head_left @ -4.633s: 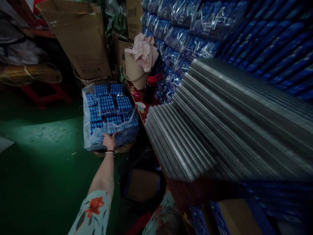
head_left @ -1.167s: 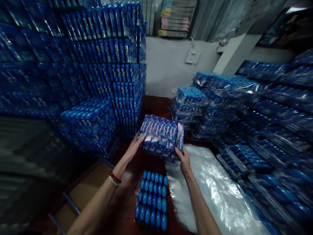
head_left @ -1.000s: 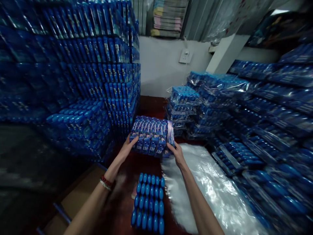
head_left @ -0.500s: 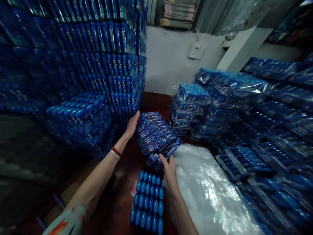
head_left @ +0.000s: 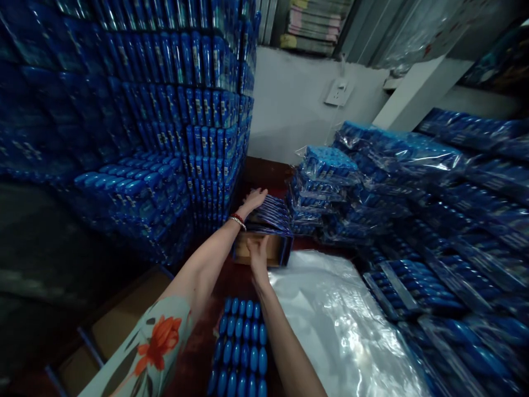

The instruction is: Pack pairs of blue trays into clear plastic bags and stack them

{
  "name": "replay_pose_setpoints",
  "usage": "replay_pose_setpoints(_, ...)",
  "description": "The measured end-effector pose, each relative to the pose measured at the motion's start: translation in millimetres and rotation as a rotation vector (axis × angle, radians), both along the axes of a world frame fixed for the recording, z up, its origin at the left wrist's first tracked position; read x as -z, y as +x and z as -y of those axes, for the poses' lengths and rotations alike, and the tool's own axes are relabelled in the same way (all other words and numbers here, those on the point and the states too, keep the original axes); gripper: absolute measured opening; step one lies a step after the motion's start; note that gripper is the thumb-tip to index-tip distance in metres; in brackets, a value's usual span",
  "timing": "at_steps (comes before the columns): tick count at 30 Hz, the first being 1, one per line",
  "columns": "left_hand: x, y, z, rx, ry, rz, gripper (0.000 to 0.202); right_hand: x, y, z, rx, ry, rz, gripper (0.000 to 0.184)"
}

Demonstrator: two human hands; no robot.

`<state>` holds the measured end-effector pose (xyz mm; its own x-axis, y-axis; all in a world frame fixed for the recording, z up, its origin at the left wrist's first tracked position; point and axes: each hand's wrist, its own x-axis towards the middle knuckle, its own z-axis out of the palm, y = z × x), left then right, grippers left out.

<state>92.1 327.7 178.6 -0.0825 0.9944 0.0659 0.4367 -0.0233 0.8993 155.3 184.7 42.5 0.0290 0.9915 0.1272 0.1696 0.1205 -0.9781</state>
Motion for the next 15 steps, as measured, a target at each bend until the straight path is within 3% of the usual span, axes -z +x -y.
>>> replay_pose_setpoints(3,12.2,-14.7,14.1,-0.024,-0.033,-0.002,0.048,4.2,-3.5,-28.7,0.023,-0.045,0.091,0.095)
replay_pose_setpoints(6,17.6,-31.2,51.7,-0.020,0.054,0.022,0.048,-0.6,-5.4,-51.3,-0.005,-0.016,0.135,0.090)
replay_pose_setpoints(11,17.2,-68.6,162.2,0.076,0.255,0.307,0.041,-10.9,-4.2,-73.2,-0.056,-0.013,0.175,0.071)
replay_pose_setpoints(15,29.2,-123.8,261.3,-0.075,0.190,0.194,0.036,-7.9,12.7,-55.3,-0.105,-0.042,0.154,0.044)
